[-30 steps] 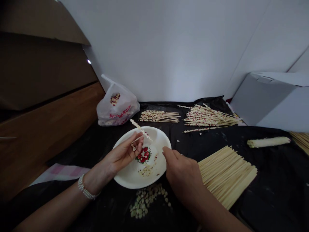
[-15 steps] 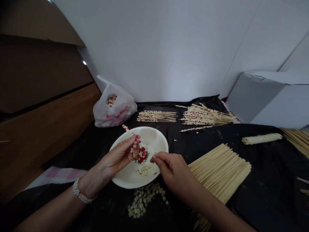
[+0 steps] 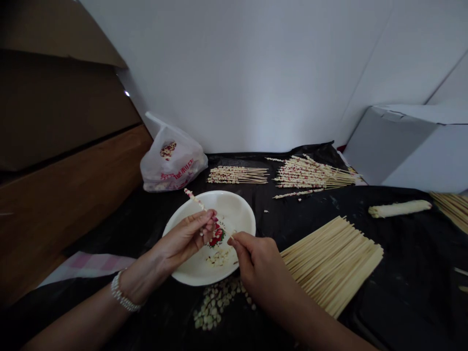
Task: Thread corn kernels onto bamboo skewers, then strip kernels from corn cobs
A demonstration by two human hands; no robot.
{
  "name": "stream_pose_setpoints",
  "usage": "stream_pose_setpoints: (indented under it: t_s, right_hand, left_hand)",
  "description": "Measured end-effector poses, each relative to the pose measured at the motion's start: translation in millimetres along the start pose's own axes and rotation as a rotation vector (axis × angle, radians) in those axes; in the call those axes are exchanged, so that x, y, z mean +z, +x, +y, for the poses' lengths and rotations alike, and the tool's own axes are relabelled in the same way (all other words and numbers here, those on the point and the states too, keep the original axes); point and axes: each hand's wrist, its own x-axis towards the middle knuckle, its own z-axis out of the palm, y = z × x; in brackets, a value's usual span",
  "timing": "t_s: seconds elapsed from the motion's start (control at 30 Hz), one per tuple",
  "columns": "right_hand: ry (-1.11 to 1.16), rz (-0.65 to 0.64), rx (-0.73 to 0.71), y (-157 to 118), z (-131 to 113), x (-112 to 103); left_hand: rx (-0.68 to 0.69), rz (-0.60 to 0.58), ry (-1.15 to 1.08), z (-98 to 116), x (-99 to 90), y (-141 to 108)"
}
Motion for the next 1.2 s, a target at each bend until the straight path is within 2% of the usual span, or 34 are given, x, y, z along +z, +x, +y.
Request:
stream_pose_setpoints:
  t_s: [0.13,0.27,0.47,0.6,0.7,0.83,0.93,1.2]
  right_hand:
    - [-0.029,-0.004,-0.011,0,0,0]
    - [-0.024,0.033,-0.036,1,-1,-3]
    - [-0.01,0.015,-0.017,-1,-2,-2]
    - [0.019,-0.032,0.021,-3,0,1]
    - [0.055,-0.094,0.051,-3,-1,4]
    - [0.13,-0.161,0.103,-3,-8,6]
    - [0.204,-0.184,0.137,-2,-12,7]
    - [0.207,-0.06,0.065,-4,-11,10]
  left_hand:
    - [-0.034,-0.027,0.019,-4,3.3,-3]
    - [-0.024,-0.05,-0.031,5,0.1,-1]
    - [0.106,0.073,-0.167,30,-8.1,8]
    - [0.156,0.12,-0.249,33,-9.2,8]
    - [0.201,0.161,-0.297,31,0.3,11]
    - [0.234,0.206,-0.406,34,24.0,19]
    - [0.248,0.154,-0.416,39,40.9,26]
    - [0.335,0.189,-0.325,39,66.4,36]
